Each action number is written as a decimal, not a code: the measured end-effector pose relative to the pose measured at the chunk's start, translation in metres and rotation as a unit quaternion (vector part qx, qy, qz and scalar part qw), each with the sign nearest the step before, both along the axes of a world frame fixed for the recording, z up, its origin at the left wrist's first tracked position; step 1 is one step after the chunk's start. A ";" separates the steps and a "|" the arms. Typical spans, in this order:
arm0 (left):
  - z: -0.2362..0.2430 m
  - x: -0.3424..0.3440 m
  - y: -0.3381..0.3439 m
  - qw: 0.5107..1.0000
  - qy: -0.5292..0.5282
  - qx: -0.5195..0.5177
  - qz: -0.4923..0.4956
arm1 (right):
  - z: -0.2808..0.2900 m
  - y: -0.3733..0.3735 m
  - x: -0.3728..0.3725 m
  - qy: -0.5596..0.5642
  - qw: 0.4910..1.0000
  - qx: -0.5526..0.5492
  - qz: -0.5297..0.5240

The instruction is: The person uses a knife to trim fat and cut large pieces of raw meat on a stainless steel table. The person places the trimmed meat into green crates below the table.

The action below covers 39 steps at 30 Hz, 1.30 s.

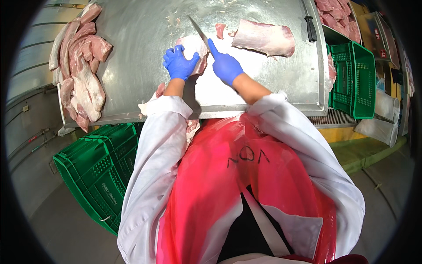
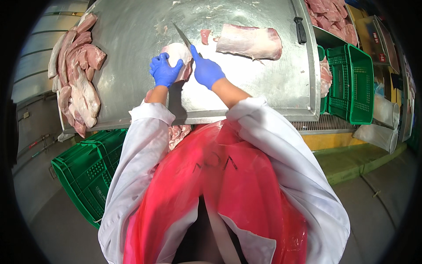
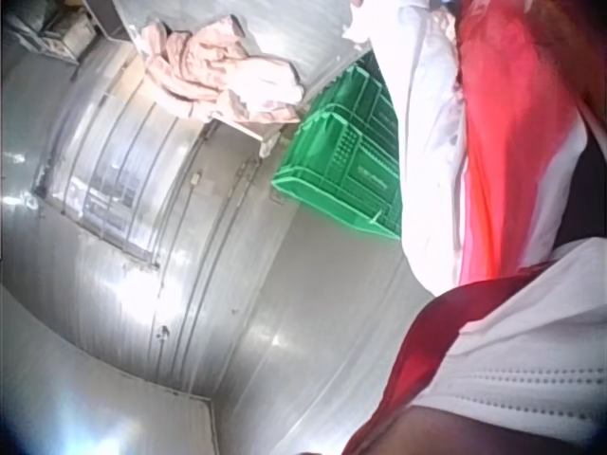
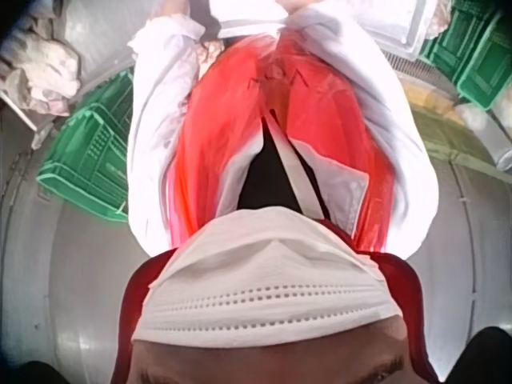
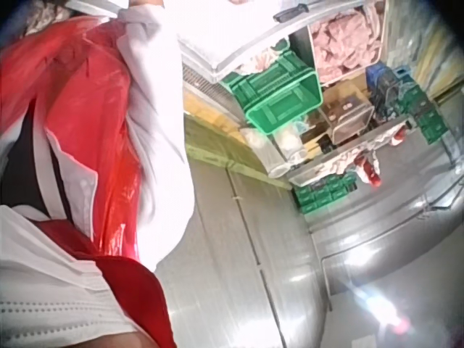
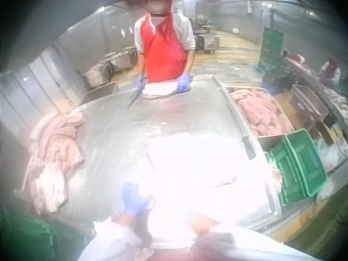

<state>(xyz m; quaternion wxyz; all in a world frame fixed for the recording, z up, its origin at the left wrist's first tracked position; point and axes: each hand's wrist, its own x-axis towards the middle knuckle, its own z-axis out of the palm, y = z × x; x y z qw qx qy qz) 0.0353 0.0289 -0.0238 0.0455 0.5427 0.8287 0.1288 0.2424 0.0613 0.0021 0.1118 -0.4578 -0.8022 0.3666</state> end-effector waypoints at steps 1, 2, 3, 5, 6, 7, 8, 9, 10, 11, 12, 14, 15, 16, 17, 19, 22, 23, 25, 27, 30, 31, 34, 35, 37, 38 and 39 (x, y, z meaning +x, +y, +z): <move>0.000 0.001 -0.002 1.000 -0.001 -0.001 0.004 | -0.004 -0.017 0.003 -0.015 0.999 -0.030 -0.005; 0.002 0.003 -0.004 1.000 -0.004 -0.002 0.010 | -0.004 -0.032 0.006 -0.032 0.998 -0.058 -0.007; 0.001 0.003 -0.007 1.000 -0.008 -0.001 0.020 | 0.001 -0.049 0.015 -0.035 0.997 -0.067 0.005; -0.003 -0.001 -0.007 1.000 0.004 0.015 0.015 | 0.000 -0.055 0.023 -0.043 0.996 -0.075 0.010; -0.006 -0.001 -0.009 1.000 0.009 0.021 0.010 | -0.001 -0.058 0.026 -0.048 0.996 -0.080 0.010; -0.009 0.001 -0.012 1.000 0.006 0.018 0.014 | -0.003 -0.051 0.022 -0.044 0.997 -0.060 0.014; -0.006 0.003 -0.010 1.000 0.004 0.020 0.014 | -0.005 -0.036 0.013 -0.037 0.998 -0.057 0.009; -0.003 0.005 -0.007 1.000 0.005 0.020 0.011 | -0.008 -0.021 0.003 -0.028 0.998 -0.054 0.001; -0.001 0.007 -0.002 1.000 0.004 0.022 0.005 | -0.010 -0.007 -0.004 -0.019 0.998 -0.051 -0.009; -0.001 0.005 -0.002 1.000 0.004 0.021 0.008 | -0.010 0.001 -0.012 -0.009 0.999 -0.033 -0.017; -0.001 0.004 -0.002 1.000 0.004 0.020 0.010 | -0.011 -0.006 -0.009 -0.020 0.997 -0.070 -0.012; -0.001 0.000 -0.005 1.000 0.006 0.012 0.020 | -0.009 -0.036 0.008 -0.043 0.989 -0.143 0.001; -0.002 -0.001 -0.006 1.000 0.005 0.010 0.027 | -0.011 -0.053 0.019 -0.071 0.988 -0.133 0.014; -0.002 -0.003 -0.003 1.000 -0.002 0.011 0.013 | -0.008 -0.056 0.031 -0.077 0.989 -0.126 0.027; -0.005 -0.008 -0.001 1.000 -0.007 0.009 -0.004 | -0.006 -0.059 0.043 -0.081 0.988 -0.122 0.039; -0.004 -0.020 -0.005 0.999 -0.002 -0.005 -0.042 | 0.000 -0.060 0.058 -0.090 0.991 -0.094 0.042; -0.002 -0.033 -0.001 0.990 0.005 0.009 -0.139 | 0.023 -0.038 0.062 -0.071 0.996 -0.034 -0.047; 0.000 -0.036 0.000 0.984 -0.005 0.012 -0.179 | 0.017 -0.033 0.064 -0.070 0.997 -0.007 -0.022; 0.005 -0.050 0.000 0.967 -0.024 0.016 -0.254 | 0.004 -0.041 0.071 -0.034 0.999 0.020 -0.021; -0.002 -0.067 -0.007 0.966 -0.119 0.110 -0.204 | 0.012 -0.046 0.076 0.006 0.999 0.043 -0.024; -0.006 -0.083 -0.026 0.966 -0.133 0.165 -0.150 | 0.030 -0.045 0.085 -0.054 0.998 -0.025 -0.036; -0.005 -0.083 -0.033 0.965 -0.107 0.180 -0.161 | 0.031 -0.047 0.089 -0.006 0.999 0.009 -0.046; 0.012 -0.049 -0.045 0.967 -0.083 0.142 -0.195 | 0.031 -0.035 0.100 -0.016 0.998 0.048 -0.045; 0.017 -0.037 -0.044 0.968 -0.070 0.138 -0.200 | 0.026 -0.029 0.103 -0.034 0.998 0.029 -0.048; 0.032 -0.026 -0.036 0.966 -0.049 0.151 -0.204 | 0.036 -0.027 0.113 0.047 0.995 0.035 -0.081; 0.032 -0.034 -0.033 0.969 -0.074 0.171 -0.164 | 0.042 -0.030 0.117 0.087 0.991 0.035 -0.092; 0.027 -0.048 -0.033 0.970 -0.097 0.188 -0.121 | 0.047 -0.033 0.118 0.134 0.983 0.083 -0.096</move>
